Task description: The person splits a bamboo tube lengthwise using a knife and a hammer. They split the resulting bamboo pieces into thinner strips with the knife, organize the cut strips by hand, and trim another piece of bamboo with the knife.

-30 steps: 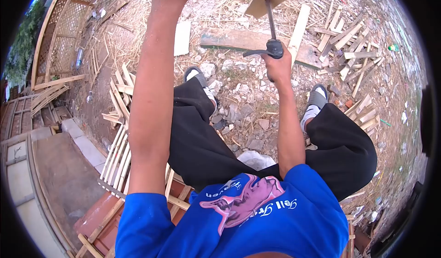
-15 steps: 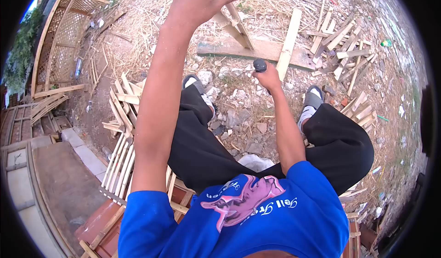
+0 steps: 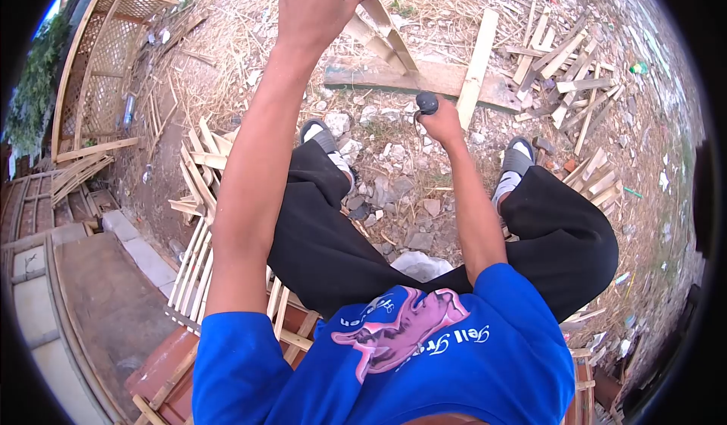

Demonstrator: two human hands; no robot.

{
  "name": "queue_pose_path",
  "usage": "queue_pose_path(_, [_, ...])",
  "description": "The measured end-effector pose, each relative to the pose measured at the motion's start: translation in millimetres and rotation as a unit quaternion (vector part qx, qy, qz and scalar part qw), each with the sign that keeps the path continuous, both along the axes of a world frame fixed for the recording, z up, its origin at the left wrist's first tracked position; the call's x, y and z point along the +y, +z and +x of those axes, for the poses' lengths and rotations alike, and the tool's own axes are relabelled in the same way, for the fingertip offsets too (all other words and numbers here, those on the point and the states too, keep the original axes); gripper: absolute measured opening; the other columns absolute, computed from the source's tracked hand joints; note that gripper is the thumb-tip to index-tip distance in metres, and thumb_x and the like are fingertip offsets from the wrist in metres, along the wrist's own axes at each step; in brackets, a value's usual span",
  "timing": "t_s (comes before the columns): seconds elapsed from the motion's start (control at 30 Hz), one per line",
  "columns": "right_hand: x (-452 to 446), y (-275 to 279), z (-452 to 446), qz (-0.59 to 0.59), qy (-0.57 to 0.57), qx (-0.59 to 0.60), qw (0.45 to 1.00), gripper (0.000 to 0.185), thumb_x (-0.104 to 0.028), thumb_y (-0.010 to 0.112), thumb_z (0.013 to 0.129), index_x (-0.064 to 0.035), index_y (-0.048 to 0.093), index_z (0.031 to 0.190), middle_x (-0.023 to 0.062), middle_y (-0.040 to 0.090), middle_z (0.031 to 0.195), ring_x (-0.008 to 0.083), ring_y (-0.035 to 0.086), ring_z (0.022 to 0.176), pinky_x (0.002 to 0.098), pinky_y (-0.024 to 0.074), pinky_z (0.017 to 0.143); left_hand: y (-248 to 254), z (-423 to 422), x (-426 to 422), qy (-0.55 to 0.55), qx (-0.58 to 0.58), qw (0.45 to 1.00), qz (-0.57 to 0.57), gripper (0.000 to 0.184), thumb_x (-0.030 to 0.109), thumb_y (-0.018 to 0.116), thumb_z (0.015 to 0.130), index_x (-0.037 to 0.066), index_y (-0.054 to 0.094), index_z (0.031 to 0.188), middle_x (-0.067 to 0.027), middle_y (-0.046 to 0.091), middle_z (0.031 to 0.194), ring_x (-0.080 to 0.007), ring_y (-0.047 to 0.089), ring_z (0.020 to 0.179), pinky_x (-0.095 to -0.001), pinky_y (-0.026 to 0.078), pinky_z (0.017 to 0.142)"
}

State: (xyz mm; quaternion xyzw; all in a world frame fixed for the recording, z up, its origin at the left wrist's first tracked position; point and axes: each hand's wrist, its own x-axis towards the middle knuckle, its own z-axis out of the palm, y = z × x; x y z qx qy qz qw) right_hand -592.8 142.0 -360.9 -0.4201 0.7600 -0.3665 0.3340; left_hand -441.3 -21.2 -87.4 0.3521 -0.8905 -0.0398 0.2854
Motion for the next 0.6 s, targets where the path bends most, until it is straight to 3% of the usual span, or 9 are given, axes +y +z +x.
queue_pose_path(0.1, [0, -4, 18, 0.032, -0.03, 0.05, 0.998, 0.047, -0.019, 0.071, 0.072, -0.0066, 0.061, 0.116, 0.0254, 0.07, 0.099, 0.0438, 0.066, 0.097, 0.0482, 0.0519, 0.085, 2, -9, 1, 0.018, 0.007, 0.998, -0.055, 0.029, 0.027, 0.074, 0.083, 0.008, 0.057, 0.096, -0.0144, 0.069, 0.084, -0.038, 0.067, 0.084, -0.0469, 0.053, 0.072])
queue_pose_path(0.2, [2, -8, 30, 0.015, -0.066, 0.025, 0.997, 0.049, -0.02, 0.073, 0.073, -0.0068, 0.06, 0.118, 0.0261, 0.07, 0.096, 0.0444, 0.067, 0.094, 0.0494, 0.0518, 0.084, 11, -21, 5, 0.107, -0.076, 0.991, -0.032, 0.032, 0.032, 0.074, 0.082, 0.008, 0.06, 0.098, -0.0161, 0.07, 0.083, -0.0383, 0.068, 0.082, -0.0482, 0.053, 0.07])
queue_pose_path(0.6, [-16, -34, 52, 0.033, -0.087, 0.063, 0.994, 0.051, -0.02, 0.075, 0.074, -0.0126, 0.055, 0.121, 0.0248, 0.07, 0.086, 0.0459, 0.068, 0.085, 0.0535, 0.0533, 0.074, 6, 0, -24, 0.213, -0.063, 0.974, -0.031, 0.039, 0.04, 0.075, 0.08, 0.005, 0.066, 0.096, -0.0233, 0.069, 0.084, -0.0433, 0.068, 0.083, -0.0523, 0.053, 0.073])
